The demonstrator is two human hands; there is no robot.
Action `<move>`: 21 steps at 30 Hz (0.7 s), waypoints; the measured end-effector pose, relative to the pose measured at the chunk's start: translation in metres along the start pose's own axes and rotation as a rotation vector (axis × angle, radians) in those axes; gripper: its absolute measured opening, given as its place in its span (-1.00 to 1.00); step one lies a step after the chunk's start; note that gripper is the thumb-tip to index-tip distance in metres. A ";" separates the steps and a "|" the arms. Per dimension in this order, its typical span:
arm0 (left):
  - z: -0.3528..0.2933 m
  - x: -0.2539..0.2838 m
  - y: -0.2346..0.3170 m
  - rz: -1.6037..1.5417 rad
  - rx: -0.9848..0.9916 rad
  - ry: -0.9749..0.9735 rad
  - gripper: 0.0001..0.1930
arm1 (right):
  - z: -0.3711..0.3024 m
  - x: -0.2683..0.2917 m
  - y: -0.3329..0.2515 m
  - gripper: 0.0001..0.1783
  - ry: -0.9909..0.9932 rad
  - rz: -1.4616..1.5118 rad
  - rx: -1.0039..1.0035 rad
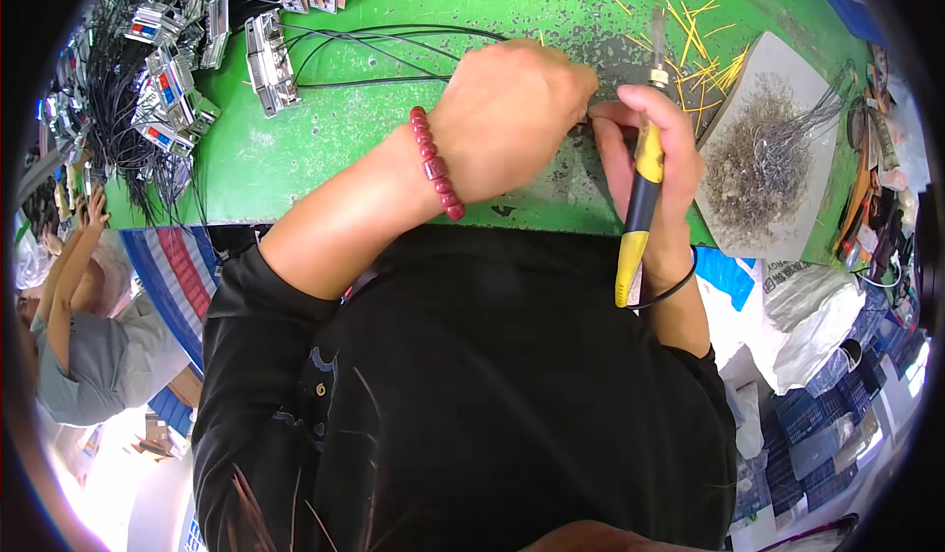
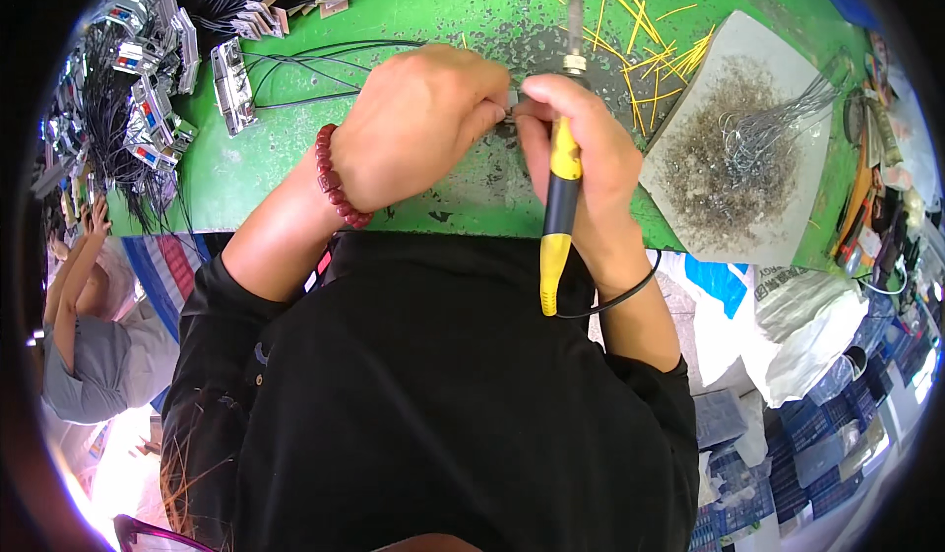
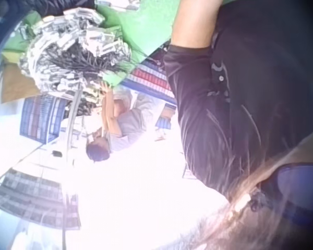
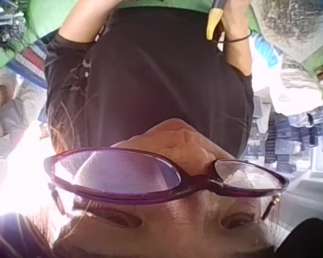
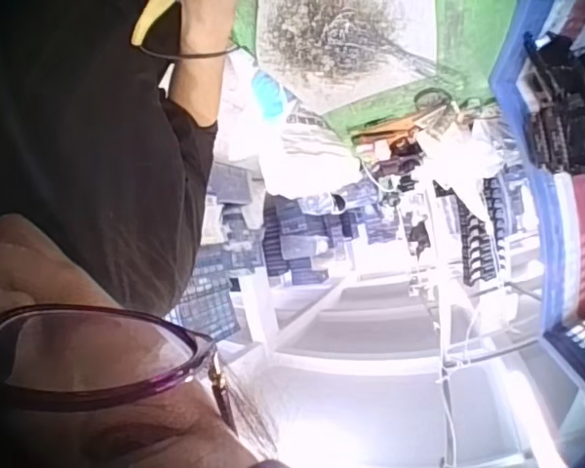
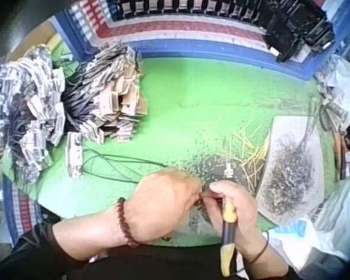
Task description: The person solders wires onto a circuit board using a soldering iron, then places the board into a black plastic toy car housing and solders the wires to the internal components. After completing one assembly, they pick up another circuit board to repeat the process.
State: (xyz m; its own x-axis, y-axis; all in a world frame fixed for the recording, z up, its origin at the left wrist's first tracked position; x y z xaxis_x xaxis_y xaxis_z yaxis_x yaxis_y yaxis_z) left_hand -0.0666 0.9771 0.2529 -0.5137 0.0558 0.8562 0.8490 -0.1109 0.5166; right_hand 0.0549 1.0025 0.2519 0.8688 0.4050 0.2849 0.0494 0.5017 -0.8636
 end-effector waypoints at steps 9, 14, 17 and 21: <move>-0.001 0.001 -0.002 -0.039 0.038 0.033 -0.93 | -0.010 0.008 0.013 -0.51 0.066 0.119 -0.147; 0.000 0.001 -0.005 -0.047 0.043 0.036 -0.92 | -0.005 0.009 0.009 -0.51 0.051 0.093 -0.107; -0.001 0.001 -0.005 -0.038 0.042 0.033 -0.92 | -0.004 0.007 0.006 -0.51 0.032 0.089 -0.083; -0.002 0.000 -0.004 -0.035 0.025 0.025 -0.92 | -0.004 0.006 0.006 -0.52 0.039 0.073 -0.059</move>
State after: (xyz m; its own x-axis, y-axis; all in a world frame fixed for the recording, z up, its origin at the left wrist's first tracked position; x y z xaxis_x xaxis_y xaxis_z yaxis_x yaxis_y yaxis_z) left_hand -0.0703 0.9757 0.2510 -0.5456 0.0344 0.8373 0.8333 -0.0841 0.5464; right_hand 0.0626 1.0049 0.2471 0.8895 0.4082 0.2052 0.0134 0.4257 -0.9048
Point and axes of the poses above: each hand's wrist, its own z-axis towards the middle knuckle, its own x-axis out of the back of the hand, y = z × x, the point moved 9 cm from there along z, towards the middle knuckle, and after that the axes turned 8 degrees about z, right-handed, at the moved point
